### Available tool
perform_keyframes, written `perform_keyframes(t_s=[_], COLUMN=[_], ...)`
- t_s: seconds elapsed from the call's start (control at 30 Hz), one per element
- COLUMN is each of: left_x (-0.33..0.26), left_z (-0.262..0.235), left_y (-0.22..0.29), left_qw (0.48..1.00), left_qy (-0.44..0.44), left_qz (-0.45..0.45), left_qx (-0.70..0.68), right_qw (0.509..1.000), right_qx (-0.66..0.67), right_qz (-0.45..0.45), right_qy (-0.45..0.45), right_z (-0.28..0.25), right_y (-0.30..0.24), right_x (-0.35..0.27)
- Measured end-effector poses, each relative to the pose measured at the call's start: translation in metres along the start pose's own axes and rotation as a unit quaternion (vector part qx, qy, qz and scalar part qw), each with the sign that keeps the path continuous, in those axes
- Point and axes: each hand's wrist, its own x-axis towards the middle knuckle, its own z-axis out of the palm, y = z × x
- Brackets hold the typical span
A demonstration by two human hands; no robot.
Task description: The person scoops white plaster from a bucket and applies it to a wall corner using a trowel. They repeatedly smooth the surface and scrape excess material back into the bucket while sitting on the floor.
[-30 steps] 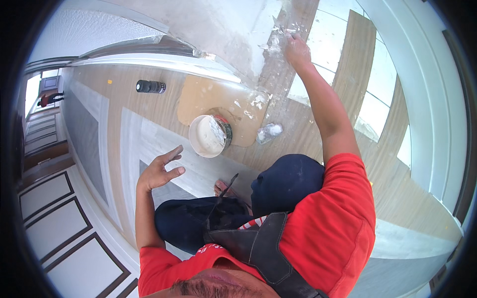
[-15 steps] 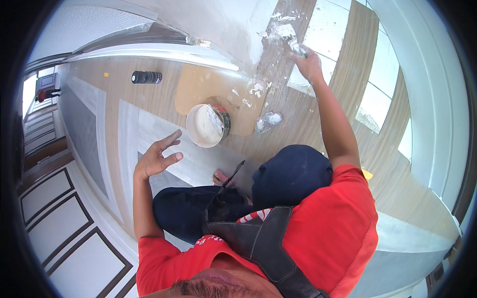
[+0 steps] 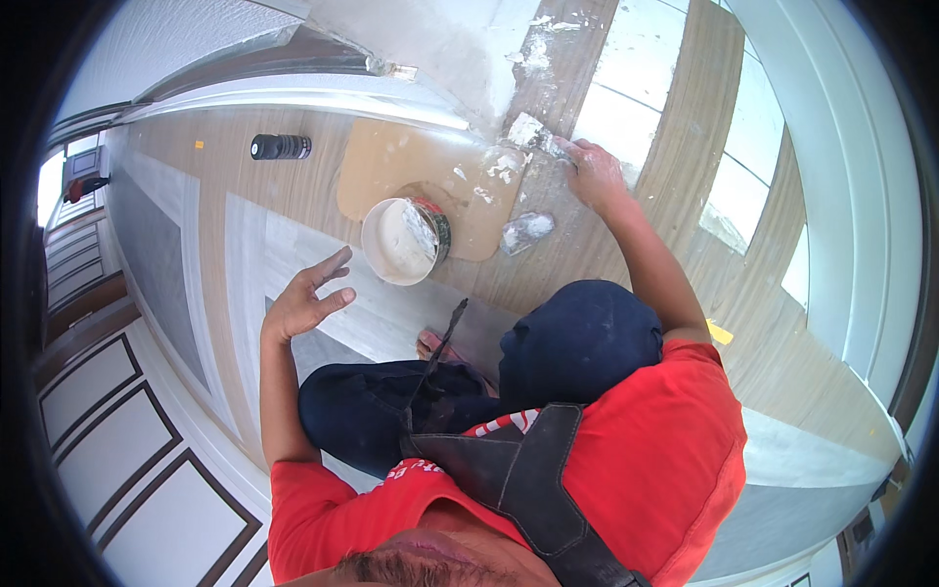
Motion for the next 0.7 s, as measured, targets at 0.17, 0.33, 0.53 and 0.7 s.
perform_keyframes(t_s=[0.17, 0.33, 0.53, 0.7], left_x=[-0.002, -0.003, -0.001, 0.0], left_z=[-0.001, -0.002, -0.003, -0.004], left_y=[-0.007, -0.003, 0.003, 0.003], left_qw=[1.0, 1.0, 1.0, 1.0], left_qy=[0.002, 0.004, 0.009, 0.0], left_qz=[-0.003, 0.008, -0.008, -0.02], left_qx=[-0.004, 0.003, 0.017, 0.019], right_qw=[0.998, 0.998, 0.995, 0.995], right_qx=[-0.058, -0.007, 0.057, 0.061], right_qz=[0.003, 0.055, 0.079, 0.071], right_qy=[-0.02, -0.023, -0.028, 0.013], right_z=[-0.001, -0.011, 0.0, 0.014], right_y=[-0.009, -0.023, -0.002, 0.004], right_x=[0.009, 0.009, -0.008, -0.015])
